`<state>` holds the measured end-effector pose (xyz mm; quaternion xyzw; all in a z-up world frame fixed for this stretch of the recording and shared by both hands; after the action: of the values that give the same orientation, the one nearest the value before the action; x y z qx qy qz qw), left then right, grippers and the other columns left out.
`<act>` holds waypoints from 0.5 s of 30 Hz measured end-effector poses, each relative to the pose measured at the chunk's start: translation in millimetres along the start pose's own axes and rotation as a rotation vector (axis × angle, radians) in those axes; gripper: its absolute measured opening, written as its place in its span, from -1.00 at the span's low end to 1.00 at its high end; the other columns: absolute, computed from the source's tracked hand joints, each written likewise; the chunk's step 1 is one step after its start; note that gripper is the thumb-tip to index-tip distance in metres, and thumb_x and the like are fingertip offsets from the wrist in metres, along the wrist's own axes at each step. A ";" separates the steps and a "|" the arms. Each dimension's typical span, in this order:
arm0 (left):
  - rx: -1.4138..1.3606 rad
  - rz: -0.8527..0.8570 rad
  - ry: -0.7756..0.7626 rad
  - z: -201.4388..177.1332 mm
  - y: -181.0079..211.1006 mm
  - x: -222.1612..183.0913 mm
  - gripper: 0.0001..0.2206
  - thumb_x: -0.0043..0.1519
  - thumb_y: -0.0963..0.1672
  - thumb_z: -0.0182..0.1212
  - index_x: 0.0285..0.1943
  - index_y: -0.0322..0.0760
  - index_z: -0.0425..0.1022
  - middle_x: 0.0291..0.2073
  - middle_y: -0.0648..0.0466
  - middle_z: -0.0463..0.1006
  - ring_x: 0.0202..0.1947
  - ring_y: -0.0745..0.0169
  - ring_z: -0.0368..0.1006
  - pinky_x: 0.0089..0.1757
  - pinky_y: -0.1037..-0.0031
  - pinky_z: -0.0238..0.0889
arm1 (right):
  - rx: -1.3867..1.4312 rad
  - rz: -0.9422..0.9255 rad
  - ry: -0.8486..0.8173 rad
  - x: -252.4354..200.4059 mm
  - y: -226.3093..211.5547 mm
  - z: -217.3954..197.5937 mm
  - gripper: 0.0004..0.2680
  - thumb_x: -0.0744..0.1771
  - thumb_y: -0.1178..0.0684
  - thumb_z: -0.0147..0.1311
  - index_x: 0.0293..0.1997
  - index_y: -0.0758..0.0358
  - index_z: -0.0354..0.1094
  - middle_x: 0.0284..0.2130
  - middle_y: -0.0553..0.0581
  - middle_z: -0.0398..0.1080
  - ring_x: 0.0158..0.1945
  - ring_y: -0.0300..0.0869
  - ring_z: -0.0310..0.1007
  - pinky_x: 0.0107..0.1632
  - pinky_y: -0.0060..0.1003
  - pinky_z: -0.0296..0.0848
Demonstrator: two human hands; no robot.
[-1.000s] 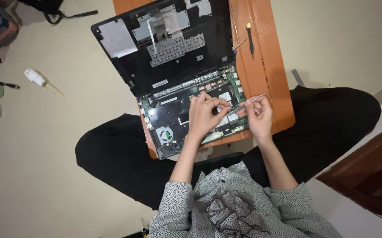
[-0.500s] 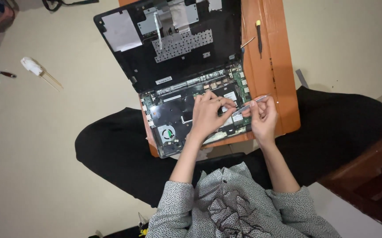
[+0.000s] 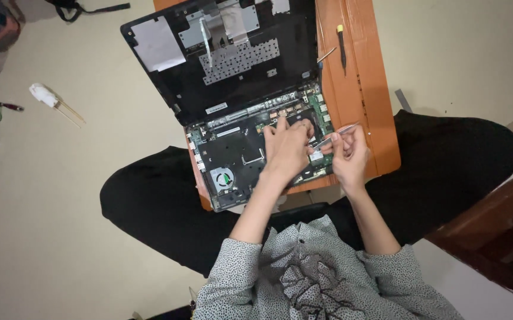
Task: Connecting internal ribbon cables and components during the assembly of a laptop computer.
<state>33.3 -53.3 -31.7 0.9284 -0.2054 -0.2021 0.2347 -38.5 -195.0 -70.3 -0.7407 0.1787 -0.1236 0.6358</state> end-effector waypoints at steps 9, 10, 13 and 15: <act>-0.073 0.049 0.132 -5.6 -2.6 -23.3 -0.68 0.08 -0.04 0.39 -0.10 -0.26 0.47 -0.02 0.11 0.47 0.03 0.09 0.29 0.10 0.05 0.05 | 0.219 0.052 0.040 -3.1 16.0 -8.0 -0.94 0.46 0.13 -0.08 -0.04 0.24 0.11 -0.28 0.23 0.47 -0.36 -0.23 0.53 -0.27 -0.45 0.62; -0.165 0.112 0.182 -9.8 -4.4 -30.0 -0.70 0.12 -0.03 0.37 -0.13 -0.31 0.48 -0.02 0.11 0.47 0.02 0.08 0.32 0.11 0.06 0.09 | 0.276 0.070 0.055 -4.5 15.8 -11.0 -0.93 0.47 0.11 -0.09 -0.04 0.21 0.10 -0.27 0.21 0.46 -0.34 -0.24 0.53 -0.25 -0.49 0.61; -0.389 0.123 0.255 -40.2 1.3 -56.4 -0.78 0.26 -0.18 0.21 0.03 -0.42 0.42 -0.05 -0.02 0.49 -0.01 -0.05 0.45 0.07 0.05 0.24 | 0.304 0.095 0.107 -5.0 8.1 -10.6 -0.92 0.47 0.08 -0.10 -0.09 0.18 0.09 -0.24 0.15 0.46 -0.33 -0.30 0.53 -0.25 -0.54 0.60; -0.401 0.142 0.373 -42.0 -4.0 -74.9 -0.80 0.27 -0.21 0.18 0.06 -0.37 0.44 -0.08 -0.02 0.51 0.00 -0.07 0.46 0.05 0.12 0.28 | 0.300 0.079 0.102 -4.4 6.5 -11.9 -0.91 0.47 0.08 -0.09 -0.08 0.19 0.09 -0.25 0.16 0.46 -0.35 -0.28 0.53 -0.27 -0.51 0.61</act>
<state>-8.2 0.4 21.0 0.8679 -0.1790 -0.0472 0.4610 -48.0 -204.7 -74.7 -0.6227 0.2192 -0.1614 0.7336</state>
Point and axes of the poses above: each hand's wrist, its own x-axis towards the middle knuckle, its own z-axis out of the palm, y = z × x, the point moved 3 cm from there along x, towards the middle knuckle
